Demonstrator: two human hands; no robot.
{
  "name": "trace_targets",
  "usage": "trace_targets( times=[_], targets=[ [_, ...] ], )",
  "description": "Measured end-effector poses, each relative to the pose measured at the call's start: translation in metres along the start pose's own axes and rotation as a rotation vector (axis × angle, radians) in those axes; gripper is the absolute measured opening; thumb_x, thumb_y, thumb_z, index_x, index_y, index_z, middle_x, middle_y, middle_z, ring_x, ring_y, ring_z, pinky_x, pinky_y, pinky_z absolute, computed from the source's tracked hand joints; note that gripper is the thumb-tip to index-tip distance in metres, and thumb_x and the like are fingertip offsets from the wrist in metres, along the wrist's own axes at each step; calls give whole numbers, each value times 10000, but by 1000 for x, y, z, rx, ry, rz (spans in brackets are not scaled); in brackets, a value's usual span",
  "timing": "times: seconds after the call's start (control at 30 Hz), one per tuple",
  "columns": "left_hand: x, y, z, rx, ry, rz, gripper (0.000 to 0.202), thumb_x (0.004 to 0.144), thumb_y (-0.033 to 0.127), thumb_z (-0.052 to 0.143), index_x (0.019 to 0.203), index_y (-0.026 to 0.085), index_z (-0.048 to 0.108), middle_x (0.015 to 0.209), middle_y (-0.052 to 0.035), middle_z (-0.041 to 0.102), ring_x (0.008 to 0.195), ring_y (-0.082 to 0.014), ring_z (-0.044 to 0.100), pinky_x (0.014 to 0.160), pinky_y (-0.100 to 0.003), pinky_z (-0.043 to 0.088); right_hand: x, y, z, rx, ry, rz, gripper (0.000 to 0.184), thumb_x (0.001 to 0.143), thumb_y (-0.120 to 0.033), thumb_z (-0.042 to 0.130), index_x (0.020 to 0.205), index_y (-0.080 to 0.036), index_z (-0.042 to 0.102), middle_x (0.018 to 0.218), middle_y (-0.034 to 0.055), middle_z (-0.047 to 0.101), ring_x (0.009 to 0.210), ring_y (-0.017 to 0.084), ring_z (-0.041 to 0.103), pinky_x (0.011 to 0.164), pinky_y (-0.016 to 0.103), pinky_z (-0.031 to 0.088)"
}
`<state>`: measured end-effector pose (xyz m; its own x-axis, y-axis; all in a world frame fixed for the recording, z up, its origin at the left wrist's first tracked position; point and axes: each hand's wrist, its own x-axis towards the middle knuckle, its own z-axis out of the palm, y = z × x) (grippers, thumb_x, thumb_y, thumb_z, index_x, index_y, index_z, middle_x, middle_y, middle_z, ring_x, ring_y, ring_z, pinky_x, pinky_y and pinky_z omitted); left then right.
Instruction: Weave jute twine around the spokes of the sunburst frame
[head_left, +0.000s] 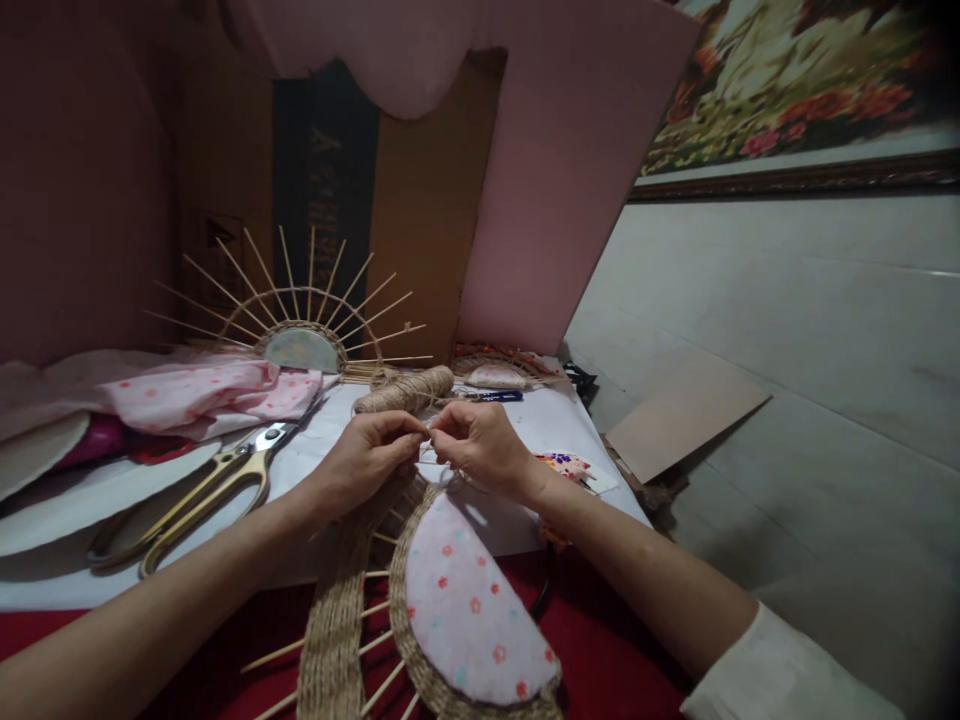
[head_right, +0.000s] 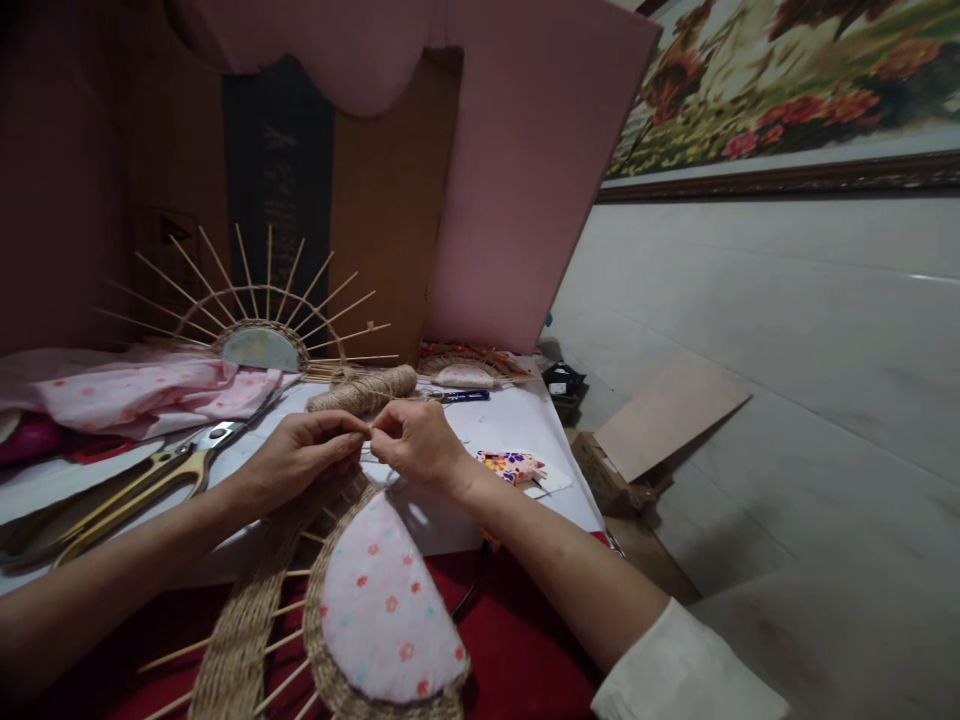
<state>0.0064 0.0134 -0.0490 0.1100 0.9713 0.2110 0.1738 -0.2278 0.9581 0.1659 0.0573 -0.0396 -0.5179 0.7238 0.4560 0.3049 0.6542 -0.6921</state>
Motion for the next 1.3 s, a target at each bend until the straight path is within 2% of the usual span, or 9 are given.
trace_targets(
  times=[0.1,0.2,0.27,0.47,0.67,0.8,0.97,1.13,1.3],
  targets=[
    [0,0,0,-4,-7,3,189,726,306,602,788,131,637,528,31,535,482,-90,451,459,-207,352,1,-2,3,-41,56,-19,109,658,-79,553,576,-150,564,524,-26,572,477,70,510,459,175,383],
    [0,2,0,-32,-14,5,187,723,304,609,797,134,634,546,32,543,494,-88,461,467,-202,363,6,7,-2,102,76,105,65,641,-118,544,589,-155,556,491,-37,550,416,77,504,404,174,376],
    [1,4,0,-51,-7,-10,190,718,311,616,793,137,625,560,31,553,494,-86,466,456,-196,358,11,17,-12,165,191,183,48,620,-141,549,577,-159,537,474,-40,532,397,86,501,380,182,385],
    [1,3,0,-40,13,-66,205,740,332,598,784,132,600,548,29,552,460,-77,443,413,-189,300,19,30,-39,304,353,208,77,747,-252,436,708,-192,465,558,-38,562,388,84,471,333,182,367],
    [1,-1,-2,-36,9,-82,247,747,356,603,825,122,613,549,30,542,477,-78,443,431,-193,297,8,18,-28,225,165,96,298,833,-251,356,545,-194,407,452,-53,441,357,53,364,359,175,294],
    [2,-1,-3,-31,16,-90,282,730,372,635,846,116,640,535,36,532,480,-73,435,439,-187,303,0,9,-16,169,-26,47,180,794,-204,462,637,-167,541,555,-26,546,438,62,463,420,178,348],
    [0,0,-1,-28,32,-76,254,727,374,644,771,124,643,523,53,497,461,-54,388,420,-173,265,-6,5,-7,194,40,-1,86,766,-188,539,783,-159,617,586,-24,571,485,79,508,455,192,386],
    [1,-1,-2,-24,43,-50,215,744,341,609,747,127,614,501,64,470,443,-53,369,411,-174,256,-7,6,-4,253,39,38,88,753,-168,542,790,-157,622,594,-20,600,464,81,519,449,197,401],
    [1,-3,-2,-30,-6,-38,233,776,361,582,747,130,597,508,51,493,451,-64,396,417,-182,267,-7,6,-1,97,35,-55,92,783,-188,565,819,-155,642,644,0,636,522,87,538,513,208,416]
  ],
)
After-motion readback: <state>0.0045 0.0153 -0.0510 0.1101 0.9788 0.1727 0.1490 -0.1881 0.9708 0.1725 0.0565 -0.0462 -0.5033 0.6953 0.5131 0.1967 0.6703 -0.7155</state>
